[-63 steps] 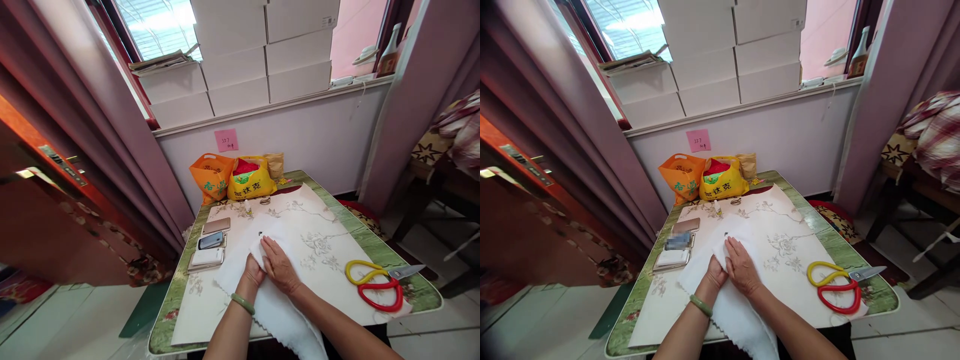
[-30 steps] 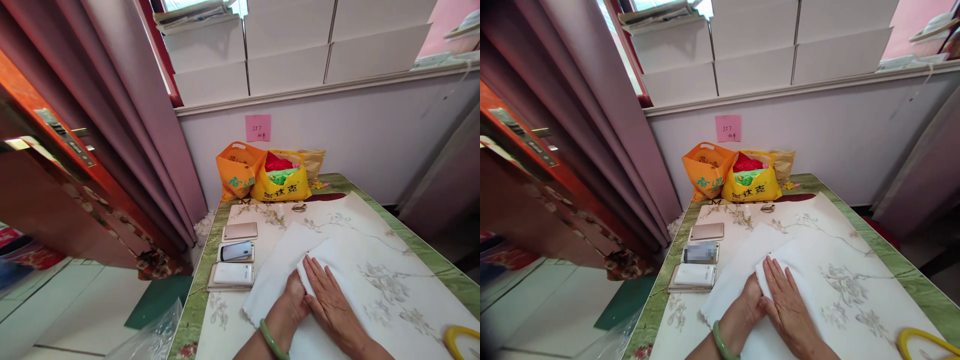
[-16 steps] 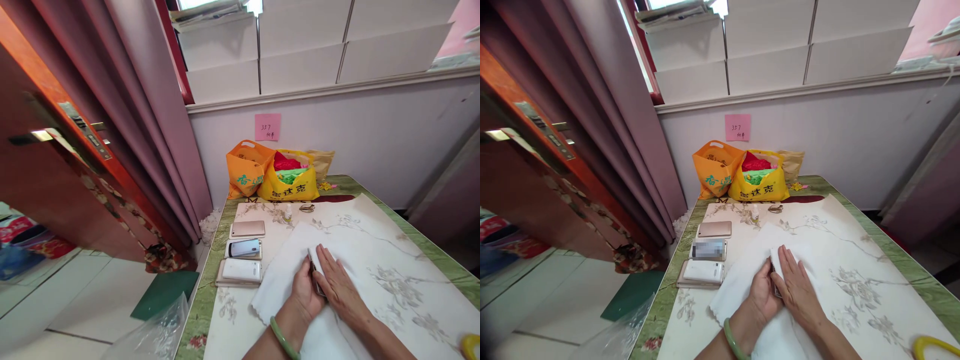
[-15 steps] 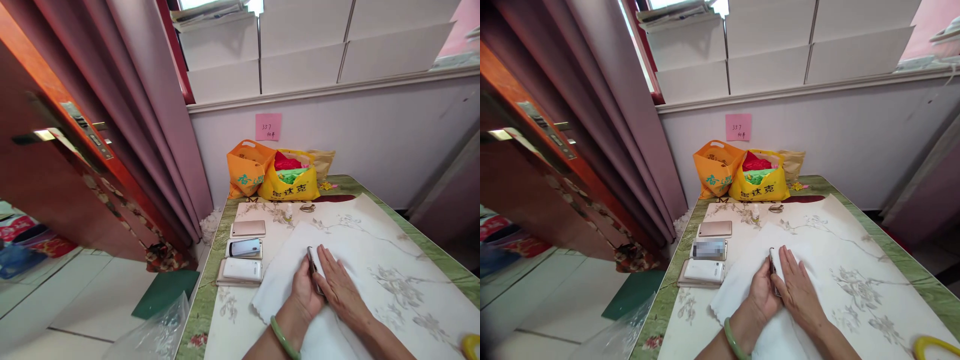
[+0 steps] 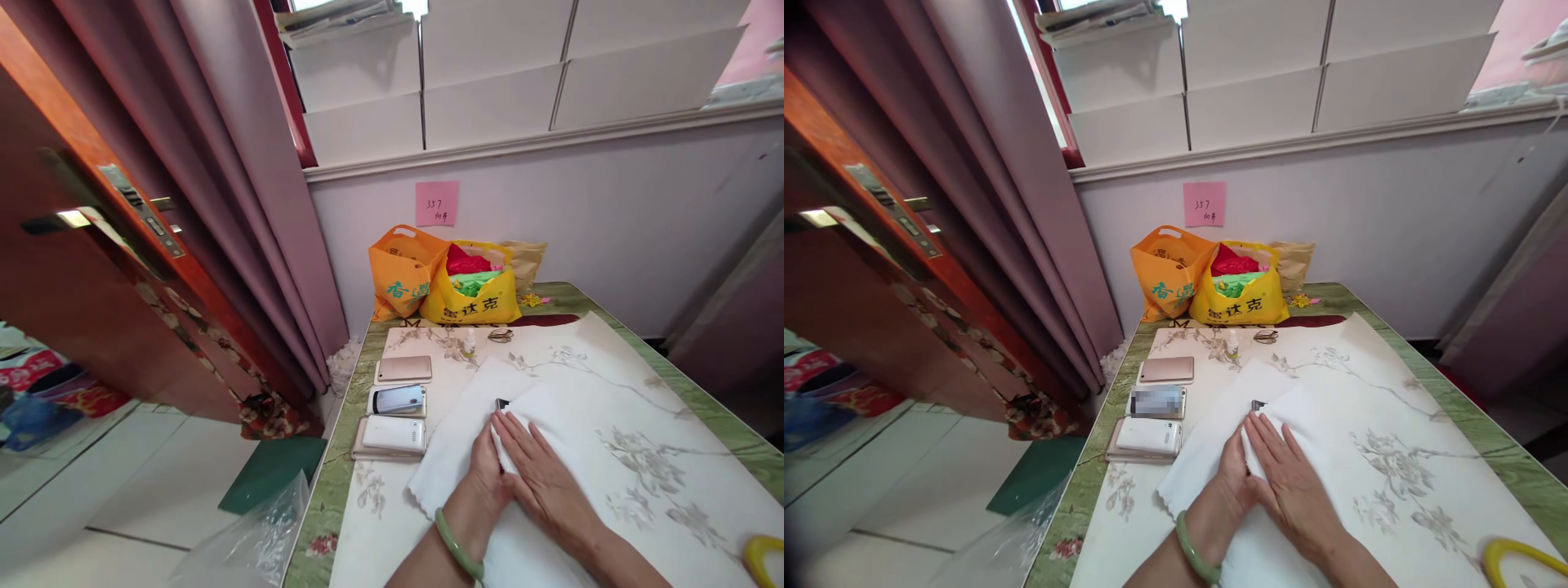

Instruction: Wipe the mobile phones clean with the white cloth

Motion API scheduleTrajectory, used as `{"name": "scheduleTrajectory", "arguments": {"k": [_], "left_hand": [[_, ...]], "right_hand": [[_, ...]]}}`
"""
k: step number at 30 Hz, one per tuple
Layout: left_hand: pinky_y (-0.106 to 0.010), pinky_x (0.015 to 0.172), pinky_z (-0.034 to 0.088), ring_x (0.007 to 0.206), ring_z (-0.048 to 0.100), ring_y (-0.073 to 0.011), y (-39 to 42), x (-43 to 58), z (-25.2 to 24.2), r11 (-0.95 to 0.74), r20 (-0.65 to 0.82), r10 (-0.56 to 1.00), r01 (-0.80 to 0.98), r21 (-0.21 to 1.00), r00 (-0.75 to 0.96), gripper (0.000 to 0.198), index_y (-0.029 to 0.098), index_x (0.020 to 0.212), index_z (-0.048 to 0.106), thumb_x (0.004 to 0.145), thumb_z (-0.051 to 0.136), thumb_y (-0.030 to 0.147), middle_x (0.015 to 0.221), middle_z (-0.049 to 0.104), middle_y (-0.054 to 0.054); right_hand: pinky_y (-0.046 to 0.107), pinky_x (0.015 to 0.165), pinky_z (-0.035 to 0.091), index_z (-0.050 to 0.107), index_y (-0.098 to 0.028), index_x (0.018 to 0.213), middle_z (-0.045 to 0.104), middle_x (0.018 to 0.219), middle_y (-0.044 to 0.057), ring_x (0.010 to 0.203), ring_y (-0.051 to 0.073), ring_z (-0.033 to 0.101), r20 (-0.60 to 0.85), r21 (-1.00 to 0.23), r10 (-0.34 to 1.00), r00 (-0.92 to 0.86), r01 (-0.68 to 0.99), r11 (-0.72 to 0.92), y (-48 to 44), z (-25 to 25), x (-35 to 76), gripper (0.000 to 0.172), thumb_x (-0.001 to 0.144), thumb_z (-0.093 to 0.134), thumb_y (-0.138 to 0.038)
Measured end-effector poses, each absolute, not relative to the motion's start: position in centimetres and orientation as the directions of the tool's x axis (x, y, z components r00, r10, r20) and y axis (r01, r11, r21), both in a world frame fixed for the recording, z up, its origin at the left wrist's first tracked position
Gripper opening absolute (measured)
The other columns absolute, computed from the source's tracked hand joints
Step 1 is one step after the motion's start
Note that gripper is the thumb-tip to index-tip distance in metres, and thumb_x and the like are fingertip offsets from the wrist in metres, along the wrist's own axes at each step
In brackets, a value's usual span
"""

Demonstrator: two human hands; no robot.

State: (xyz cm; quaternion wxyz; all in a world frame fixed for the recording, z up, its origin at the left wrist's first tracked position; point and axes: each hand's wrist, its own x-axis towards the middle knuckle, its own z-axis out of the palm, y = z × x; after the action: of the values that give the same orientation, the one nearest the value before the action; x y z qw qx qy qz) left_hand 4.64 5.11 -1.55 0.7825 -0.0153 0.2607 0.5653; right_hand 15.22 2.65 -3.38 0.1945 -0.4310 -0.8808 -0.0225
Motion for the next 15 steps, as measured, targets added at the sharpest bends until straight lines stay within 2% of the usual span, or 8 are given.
{"name": "scheduleTrajectory", "arguments": {"k": [4, 7, 11, 15], "left_hand": [[-0.036, 0.108, 0.039, 0.122, 0.055, -0.0246, 5.2, 4.7, -1.6, 0.447, -0.311, 0.877, -0.857, 0.255, 0.365, 0.038, 0.01, 0.106, 0.069, 0.089, 0.048, 0.037, 0.12, 0.065, -0.016], [-0.034, 0.107, 0.041, 0.121, 0.056, -0.0238, 5.1, 4.6, -1.2, 0.494, -0.338, 0.853, -0.824, 0.278, 0.397, 0.042, 0.01, 0.113, 0.067, 0.087, 0.053, 0.04, 0.121, 0.066, -0.013], [-0.027, 0.105, 0.042, 0.12, 0.057, -0.0201, 5.0, 4.5, -0.8, 0.46, -0.386, 0.856, -0.848, 0.265, 0.344, 0.034, 0.013, 0.108, 0.069, 0.084, 0.06, 0.036, 0.118, 0.068, -0.008], [-0.028, 0.105, 0.042, 0.115, 0.061, -0.0223, 5.0, 4.4, -0.6, 0.457, -0.427, 0.848, -0.841, 0.29, 0.313, 0.031, 0.01, 0.098, 0.071, 0.081, 0.063, 0.036, 0.107, 0.072, -0.011]], "right_hand": [[0.047, 0.117, 0.023, 0.003, -0.021, 0.154, 0.02, 0.158, 0.005, 0.144, 0.022, 0.022, 0.346, -0.174, 0.814, -0.466, 0.821, 0.544, 4.4, -3.5, 15.1, 0.064, 0.1, 0.029, -0.045], [0.047, 0.115, 0.028, 0.0, -0.023, 0.154, 0.019, 0.158, 0.004, 0.145, 0.022, 0.021, 0.329, -0.21, 0.863, -0.383, 0.862, 0.462, 5.0, -3.8, 15.2, 0.062, 0.101, 0.026, -0.042], [0.051, 0.113, 0.029, -0.007, -0.022, 0.153, 0.019, 0.158, 0.006, 0.145, 0.024, 0.02, 0.34, -0.214, 0.893, -0.296, 0.9, 0.38, 4.0, -4.2, 15.2, 0.067, 0.1, 0.027, -0.043], [0.056, 0.116, 0.019, -0.001, -0.019, 0.154, 0.022, 0.157, 0.009, 0.143, 0.027, 0.024, 0.406, -0.152, 0.849, -0.337, 0.892, 0.427, 1.2, -4.1, 14.8, 0.072, 0.098, 0.033, -0.049]]}}
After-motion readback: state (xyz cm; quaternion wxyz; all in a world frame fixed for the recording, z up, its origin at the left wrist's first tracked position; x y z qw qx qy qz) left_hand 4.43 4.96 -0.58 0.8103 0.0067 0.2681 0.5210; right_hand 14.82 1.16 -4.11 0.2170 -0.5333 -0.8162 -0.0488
